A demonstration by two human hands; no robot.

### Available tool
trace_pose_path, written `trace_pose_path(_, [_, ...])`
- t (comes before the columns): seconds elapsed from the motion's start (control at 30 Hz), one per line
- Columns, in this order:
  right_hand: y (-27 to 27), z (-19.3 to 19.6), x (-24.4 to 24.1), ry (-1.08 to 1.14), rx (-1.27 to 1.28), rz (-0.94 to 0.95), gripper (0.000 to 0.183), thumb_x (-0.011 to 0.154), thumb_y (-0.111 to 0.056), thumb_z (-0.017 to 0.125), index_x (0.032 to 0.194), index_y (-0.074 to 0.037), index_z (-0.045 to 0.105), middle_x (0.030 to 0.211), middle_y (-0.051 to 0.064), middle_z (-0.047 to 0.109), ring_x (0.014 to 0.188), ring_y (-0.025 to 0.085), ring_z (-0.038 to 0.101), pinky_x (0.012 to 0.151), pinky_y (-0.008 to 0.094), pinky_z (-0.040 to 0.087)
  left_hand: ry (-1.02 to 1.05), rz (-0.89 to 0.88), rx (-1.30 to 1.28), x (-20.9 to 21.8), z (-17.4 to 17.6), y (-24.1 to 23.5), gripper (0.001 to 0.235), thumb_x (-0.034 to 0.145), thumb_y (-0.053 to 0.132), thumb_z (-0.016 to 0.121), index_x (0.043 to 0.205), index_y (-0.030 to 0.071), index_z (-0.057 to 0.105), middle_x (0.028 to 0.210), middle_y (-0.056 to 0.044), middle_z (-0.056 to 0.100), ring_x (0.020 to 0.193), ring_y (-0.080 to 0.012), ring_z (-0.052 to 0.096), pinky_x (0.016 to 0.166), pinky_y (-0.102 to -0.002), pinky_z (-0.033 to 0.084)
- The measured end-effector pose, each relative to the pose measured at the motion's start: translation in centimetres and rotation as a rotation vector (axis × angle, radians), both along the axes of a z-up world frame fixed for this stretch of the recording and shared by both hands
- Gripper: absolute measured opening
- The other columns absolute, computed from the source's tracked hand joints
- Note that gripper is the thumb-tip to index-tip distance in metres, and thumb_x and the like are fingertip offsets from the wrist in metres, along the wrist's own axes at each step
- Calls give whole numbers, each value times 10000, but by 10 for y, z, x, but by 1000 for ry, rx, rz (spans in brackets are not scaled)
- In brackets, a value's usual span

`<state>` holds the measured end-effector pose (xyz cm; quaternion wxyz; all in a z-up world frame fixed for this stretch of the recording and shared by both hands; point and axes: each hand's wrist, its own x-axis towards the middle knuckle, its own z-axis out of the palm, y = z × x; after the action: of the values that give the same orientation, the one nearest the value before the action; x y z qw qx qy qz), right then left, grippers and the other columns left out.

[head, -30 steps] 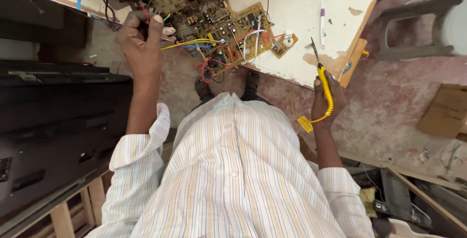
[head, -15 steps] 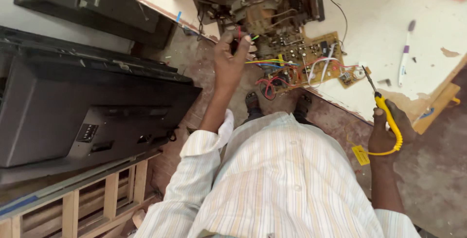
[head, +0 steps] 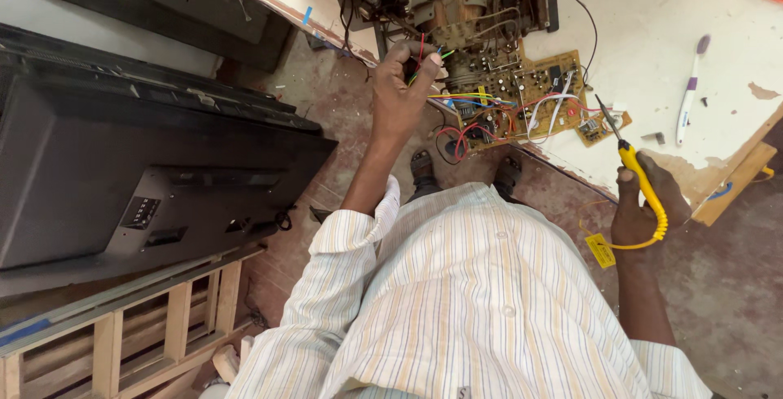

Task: The person works on the internal components of a CRT television, handling a circuit board and connecting wires. They use a soldering iron to solder multiple wires to the board and a deflection yoke assembly.

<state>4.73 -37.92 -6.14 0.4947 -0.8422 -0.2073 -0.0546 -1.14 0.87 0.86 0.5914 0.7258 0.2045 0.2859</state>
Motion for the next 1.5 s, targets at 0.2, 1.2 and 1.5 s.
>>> trace_pose_path(0.2, [4,-3,-3,-31,-6,13,204,1127,-29,720,1286,92,683,1191,199,725,1090,245,712,988,322,548,53,-26,-8,-2,-5,1,130,922,98,754,986,18,674,854,29,617,760,-47,553,686,-228,473])
trace_pose_path(1.2, [103,107,2,-46,277,304,327,1188,-207,731,1351,61,637,1137,197,733,982,210,745,900,295,607,-90,48,-180,-9,1,-18,233,997,83,701,1204,-16,660,1051,-31,691,936,-86,637,844,-249,551])
trace_pose_path(1.5, [102,104,5,-40,249,288,312,1191,-200,736,1349,53,645,1141,203,737,984,222,754,900,293,606,-5,12,75,-16,26,-31,175,1012,147,688,1105,19,764,1025,-74,683,942,-143,659,862,-275,522])
